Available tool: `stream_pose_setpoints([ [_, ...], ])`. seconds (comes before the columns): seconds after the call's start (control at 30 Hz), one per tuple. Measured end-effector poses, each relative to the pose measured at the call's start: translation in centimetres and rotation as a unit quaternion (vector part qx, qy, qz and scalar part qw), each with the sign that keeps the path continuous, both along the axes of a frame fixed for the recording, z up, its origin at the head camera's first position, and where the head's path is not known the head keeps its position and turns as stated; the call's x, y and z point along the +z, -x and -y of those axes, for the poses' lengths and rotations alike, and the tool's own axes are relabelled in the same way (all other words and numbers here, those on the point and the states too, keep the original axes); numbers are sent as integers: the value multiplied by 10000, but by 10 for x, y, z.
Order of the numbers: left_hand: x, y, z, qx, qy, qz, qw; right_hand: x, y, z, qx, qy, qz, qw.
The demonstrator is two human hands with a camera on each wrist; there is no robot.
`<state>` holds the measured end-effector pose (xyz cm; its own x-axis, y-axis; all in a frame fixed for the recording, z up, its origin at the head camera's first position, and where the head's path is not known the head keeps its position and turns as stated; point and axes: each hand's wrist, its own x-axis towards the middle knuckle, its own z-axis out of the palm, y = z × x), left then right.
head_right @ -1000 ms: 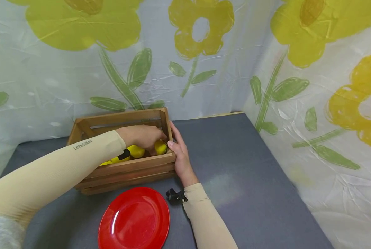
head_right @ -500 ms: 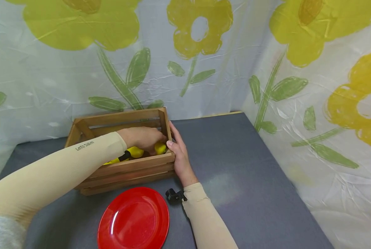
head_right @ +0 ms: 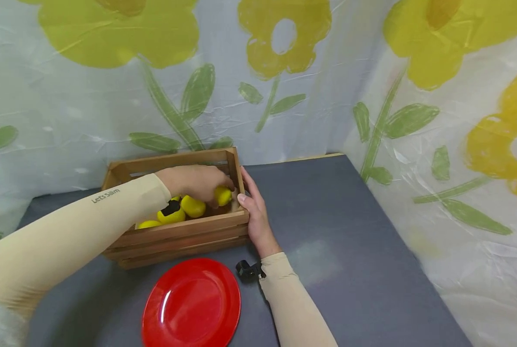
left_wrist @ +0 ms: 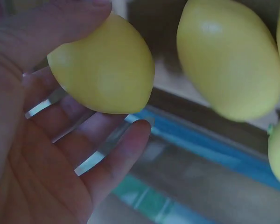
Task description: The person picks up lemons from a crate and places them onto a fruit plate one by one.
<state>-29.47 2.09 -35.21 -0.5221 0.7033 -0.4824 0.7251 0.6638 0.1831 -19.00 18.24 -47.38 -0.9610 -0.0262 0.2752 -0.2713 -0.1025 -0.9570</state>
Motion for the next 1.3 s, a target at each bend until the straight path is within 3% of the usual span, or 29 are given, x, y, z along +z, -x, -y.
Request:
stream_pose_setpoints([
  [0.27, 29, -14, 23, -49, -305, -271, 9992, 0, -1, 2, 6, 156, -40, 9999],
  [0.53, 53, -40, 53, 127, -418, -472, 9979, -5, -7, 5, 66, 80, 142, 9998],
  [0.83, 84, -61, 81, 297, -581, -809, 9946, -1, -2, 3, 31, 144, -12, 9999],
  [1.03, 94, -87, 96, 372, -731, -965, 9919, -3, -5, 3, 14, 317, 23, 9995],
  [1.3, 104, -126, 103, 111, -791, -1339, 9878, 0, -2, 5, 59, 340, 167, 9993],
])
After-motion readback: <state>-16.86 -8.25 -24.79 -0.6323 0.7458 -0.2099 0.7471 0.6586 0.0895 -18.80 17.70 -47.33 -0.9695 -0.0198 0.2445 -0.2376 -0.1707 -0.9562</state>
